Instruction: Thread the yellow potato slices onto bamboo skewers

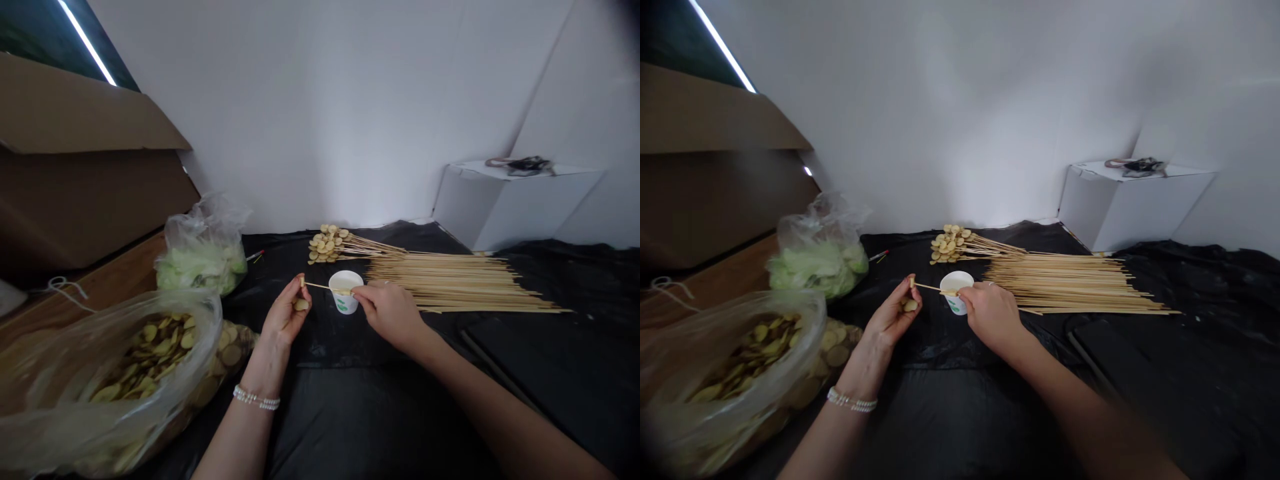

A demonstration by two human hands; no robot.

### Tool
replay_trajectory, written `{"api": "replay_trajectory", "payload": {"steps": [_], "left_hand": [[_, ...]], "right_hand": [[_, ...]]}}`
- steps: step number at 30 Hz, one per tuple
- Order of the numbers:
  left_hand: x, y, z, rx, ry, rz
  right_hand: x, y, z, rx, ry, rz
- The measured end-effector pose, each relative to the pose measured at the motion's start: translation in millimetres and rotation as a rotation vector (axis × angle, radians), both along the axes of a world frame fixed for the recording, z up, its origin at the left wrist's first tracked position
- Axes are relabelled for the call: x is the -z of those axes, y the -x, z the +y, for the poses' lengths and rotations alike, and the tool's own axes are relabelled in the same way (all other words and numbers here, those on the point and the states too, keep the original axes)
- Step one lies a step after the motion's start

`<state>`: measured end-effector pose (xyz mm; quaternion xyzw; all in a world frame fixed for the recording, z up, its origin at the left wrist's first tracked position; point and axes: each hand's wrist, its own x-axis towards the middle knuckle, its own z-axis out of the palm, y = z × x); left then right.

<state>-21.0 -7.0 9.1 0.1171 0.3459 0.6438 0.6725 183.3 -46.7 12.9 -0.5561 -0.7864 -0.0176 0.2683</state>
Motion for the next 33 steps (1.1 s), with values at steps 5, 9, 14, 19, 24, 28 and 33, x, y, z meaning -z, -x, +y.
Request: {"api": "replay_trajectory", "payload": {"steps": [5,9,14,19,24,28,33], "left_hand": [[1.6,0.3,-0.1,-0.029,-0.036,0.087],[2.8,-0.7,-0.3,-0.037,-0.04,0.125],[4.6,-2.0,0.5,-0.031,-0.05,0.134],[2.0,-3.0,0.2,-0.012,0.021,0.025],[0.8,-3.3,-0.4,-0.01,0.009,0.044],[2.3,-4.0,-0.7,-0.035,-0.024,0.11],[5.0,-5.6,-0.1,-0.063,-0.036,0.146]], "right_hand": [[-2.0,1.8,-3.5,0.01,-0.035,-0.089],[-1.3,4.1,-4.2,-0.009,-0.052,-0.113],[1.2,5.7,-3.6,-0.031,-0.008,-0.086],[2.3,6.9,-3.0,-0.033,-0.011,-0.042],[4.5,7.1,-0.5,-0.058,0.0,-0.007],[5.2,7.3,-0.7,-0.046,-0.03,-0.039],[4.3,8.5,-4.7,-0.068,-0.156,-0.086]]}}
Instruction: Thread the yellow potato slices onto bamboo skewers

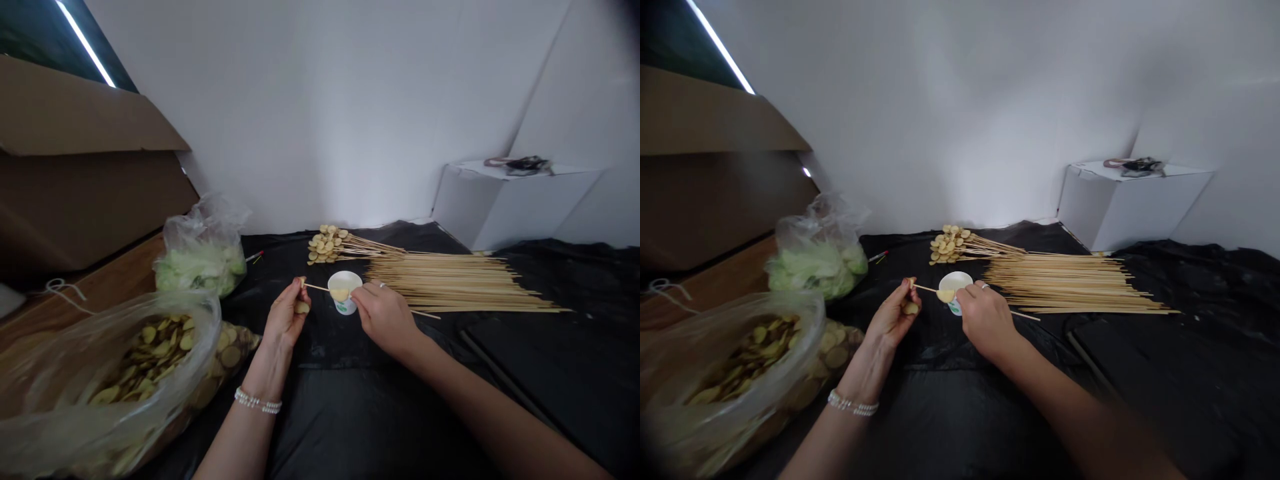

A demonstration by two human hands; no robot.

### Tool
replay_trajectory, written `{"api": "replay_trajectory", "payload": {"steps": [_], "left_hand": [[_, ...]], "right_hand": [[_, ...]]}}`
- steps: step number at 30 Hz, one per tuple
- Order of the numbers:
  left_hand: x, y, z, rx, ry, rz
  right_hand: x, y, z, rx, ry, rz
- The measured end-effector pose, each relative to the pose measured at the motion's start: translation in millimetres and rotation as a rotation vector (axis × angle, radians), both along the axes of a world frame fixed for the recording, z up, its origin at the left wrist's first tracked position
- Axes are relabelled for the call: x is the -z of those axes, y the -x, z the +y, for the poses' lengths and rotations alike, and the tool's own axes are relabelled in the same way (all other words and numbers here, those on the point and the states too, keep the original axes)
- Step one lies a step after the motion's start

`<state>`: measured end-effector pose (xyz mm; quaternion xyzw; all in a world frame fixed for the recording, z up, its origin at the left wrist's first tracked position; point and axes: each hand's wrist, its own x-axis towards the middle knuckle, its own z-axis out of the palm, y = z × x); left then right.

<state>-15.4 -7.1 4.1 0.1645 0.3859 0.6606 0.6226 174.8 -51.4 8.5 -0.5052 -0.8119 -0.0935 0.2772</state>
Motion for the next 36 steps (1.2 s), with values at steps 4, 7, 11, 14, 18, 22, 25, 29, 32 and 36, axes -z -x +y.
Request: {"api": "replay_trajectory", "payload": {"steps": [4,7,11,14,18,22,25,29,32,36], "left_hand": [[0.3,0.0,0.1,0.008,-0.02,0.003],[-0.8,0.5,-0.3,0.023,-0.036,0.004],[-0.3,-0.7,-0.8,0.027,-0.04,0.018],[1.7,-2.9,-1.1,0.008,-0.046,0.039],[3.5,-4.3,-1.1,-0.023,-0.067,0.064],[3.4,-3.8,-1.1,-0.04,-0.051,0.077],[4.0,-4.4,-1.6,-0.025,-0.047,0.084],[4.7,-6.6,-2.6,-0.004,-0.041,0.078],[2.8,-7.4,-3.1,0.009,-0.035,0.076],[-1.1,-7.0,-3.3,0.02,-0.016,0.025]], "right_hand": [[0.9,1.6,-2.4,0.013,0.013,-0.017],[2.3,2.4,-2.4,0.012,0.109,-0.02],[2.9,2.0,-2.1,0.024,0.116,-0.024],[1.7,1.7,-3.3,0.029,0.038,-0.045],[-0.8,3.3,-5.7,0.034,0.061,-0.08],[-3.5,5.9,-7.9,0.029,0.198,-0.133],[-5.1,6.8,-9.0,0.045,0.232,-0.159],[-4.7,5.8,-8.4,0.072,0.171,-0.151],[-3.3,4.2,-7.0,0.066,0.151,-0.138],[-1.7,3.6,-5.6,0.086,0.155,-0.113]]}}
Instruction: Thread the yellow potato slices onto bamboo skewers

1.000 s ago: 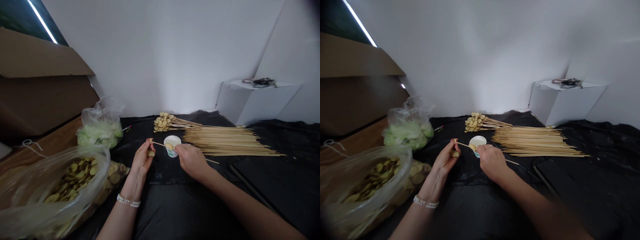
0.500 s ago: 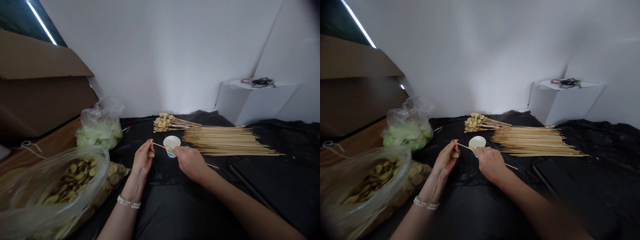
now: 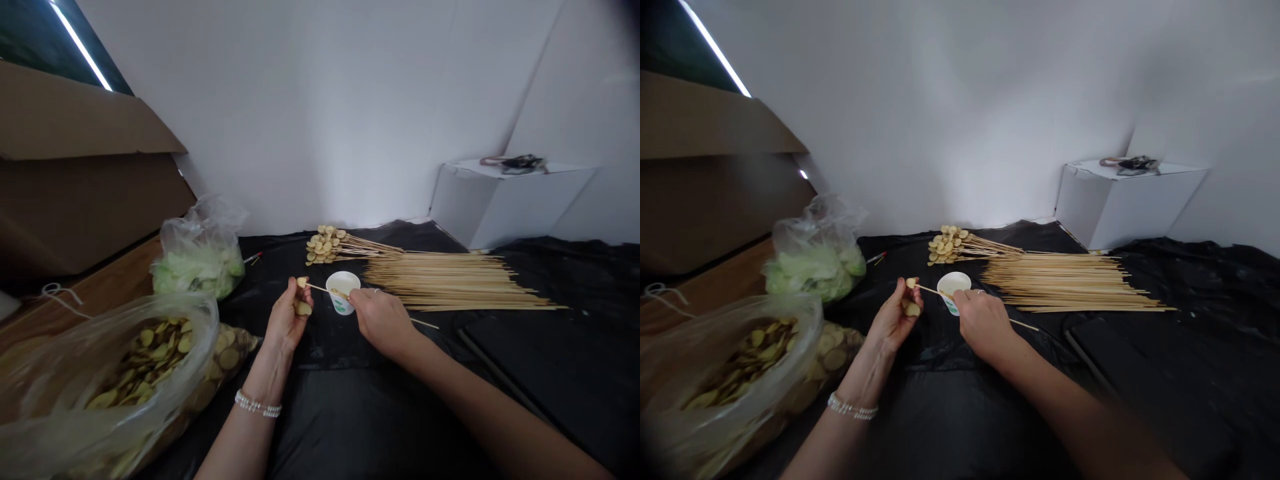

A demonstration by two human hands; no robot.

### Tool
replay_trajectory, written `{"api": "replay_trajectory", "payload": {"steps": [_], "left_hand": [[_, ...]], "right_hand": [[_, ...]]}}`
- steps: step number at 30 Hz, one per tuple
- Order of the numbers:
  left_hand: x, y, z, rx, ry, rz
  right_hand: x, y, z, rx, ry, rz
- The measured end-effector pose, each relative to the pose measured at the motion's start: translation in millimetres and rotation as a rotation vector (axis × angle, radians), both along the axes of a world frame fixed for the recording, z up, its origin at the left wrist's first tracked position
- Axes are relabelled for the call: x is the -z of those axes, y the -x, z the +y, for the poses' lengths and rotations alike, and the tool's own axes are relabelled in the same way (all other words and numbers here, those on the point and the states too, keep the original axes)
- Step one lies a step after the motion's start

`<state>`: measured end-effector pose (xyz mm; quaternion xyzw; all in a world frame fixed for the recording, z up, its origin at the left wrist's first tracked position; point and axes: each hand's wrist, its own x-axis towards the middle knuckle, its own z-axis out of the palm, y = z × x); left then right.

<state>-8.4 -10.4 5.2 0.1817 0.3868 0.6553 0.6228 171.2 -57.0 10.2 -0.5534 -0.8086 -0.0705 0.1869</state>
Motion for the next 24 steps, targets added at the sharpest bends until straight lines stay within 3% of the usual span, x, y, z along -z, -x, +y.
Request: {"api": "replay_trajectory", "payload": {"steps": [9,16,24], "left_hand": [[-0.5,4.6,0.5,-0.103,-0.047,0.044],[0.7,6.7,1.9,-0.129,-0.055,0.077],[2.1,6.0,1.1,-0.121,-0.069,0.112]], "right_hand": [[-2.5,-2.3,2.7,-0.005,-0.029,0.069],[-1.7,2.3,-6.4,-0.058,-0.05,-0.033],[0.6,3.4,-5.6,-0.052,-0.145,-0.008]]}}
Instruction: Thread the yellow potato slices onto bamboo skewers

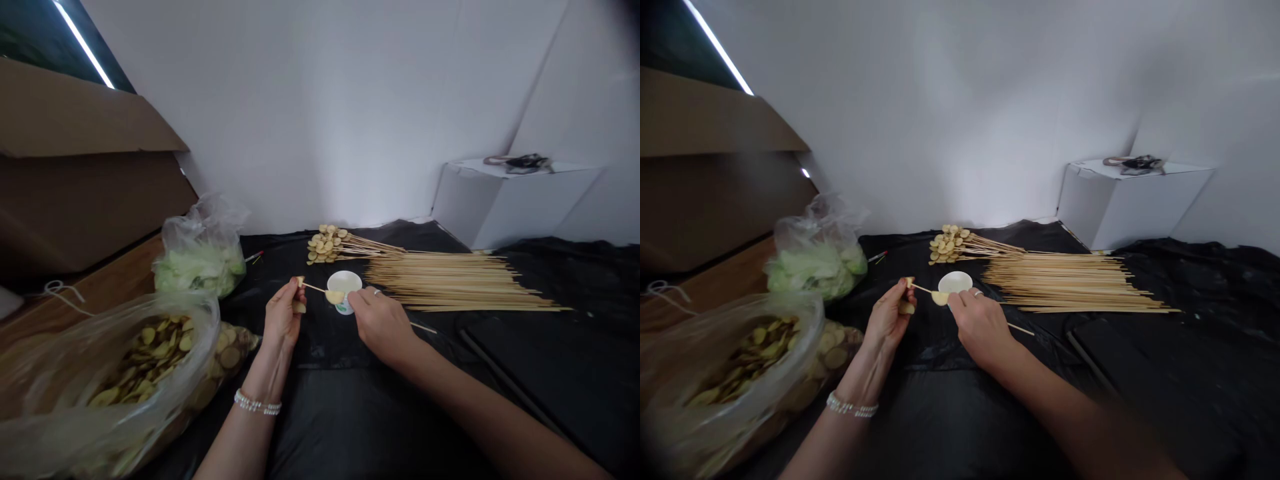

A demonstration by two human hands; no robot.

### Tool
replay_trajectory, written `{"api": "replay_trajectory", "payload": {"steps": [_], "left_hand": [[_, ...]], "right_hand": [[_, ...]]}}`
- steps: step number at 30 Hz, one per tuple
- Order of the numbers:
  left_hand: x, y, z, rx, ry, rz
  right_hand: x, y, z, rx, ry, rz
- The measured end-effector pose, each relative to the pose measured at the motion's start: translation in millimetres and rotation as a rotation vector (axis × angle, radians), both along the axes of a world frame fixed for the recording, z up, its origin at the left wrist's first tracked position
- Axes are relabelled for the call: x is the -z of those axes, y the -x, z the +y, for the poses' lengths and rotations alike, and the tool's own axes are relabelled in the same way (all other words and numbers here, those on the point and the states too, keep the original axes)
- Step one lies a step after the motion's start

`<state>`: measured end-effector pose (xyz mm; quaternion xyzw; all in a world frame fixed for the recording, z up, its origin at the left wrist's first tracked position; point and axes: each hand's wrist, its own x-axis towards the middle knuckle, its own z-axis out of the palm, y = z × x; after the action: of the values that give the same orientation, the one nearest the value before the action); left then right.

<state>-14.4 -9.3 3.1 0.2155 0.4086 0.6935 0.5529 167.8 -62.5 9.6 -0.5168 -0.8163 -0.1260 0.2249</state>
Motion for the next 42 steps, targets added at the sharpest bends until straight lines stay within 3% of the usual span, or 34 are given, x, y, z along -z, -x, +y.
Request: {"api": "replay_trajectory", "payload": {"steps": [11,20,28,38,42], "left_hand": [[0.5,-1.6,-0.1,0.002,0.004,0.009],[1.1,-5.0,-1.7,0.023,0.006,0.038],[3.4,-5.0,-1.1,0.024,0.016,0.046],[4.8,-5.8,-1.8,0.056,0.004,0.058],[5.1,-6.0,-2.4,0.072,0.003,0.063]], "right_hand": [[-5.4,2.5,-3.8,0.009,0.183,-0.055],[-2.3,1.2,-2.9,0.014,0.067,-0.004],[-7.2,1.0,-3.2,0.01,0.232,-0.081],[-5.0,2.0,-3.7,0.026,0.164,-0.013],[-5.9,1.5,-4.1,0.025,0.223,-0.015]]}}
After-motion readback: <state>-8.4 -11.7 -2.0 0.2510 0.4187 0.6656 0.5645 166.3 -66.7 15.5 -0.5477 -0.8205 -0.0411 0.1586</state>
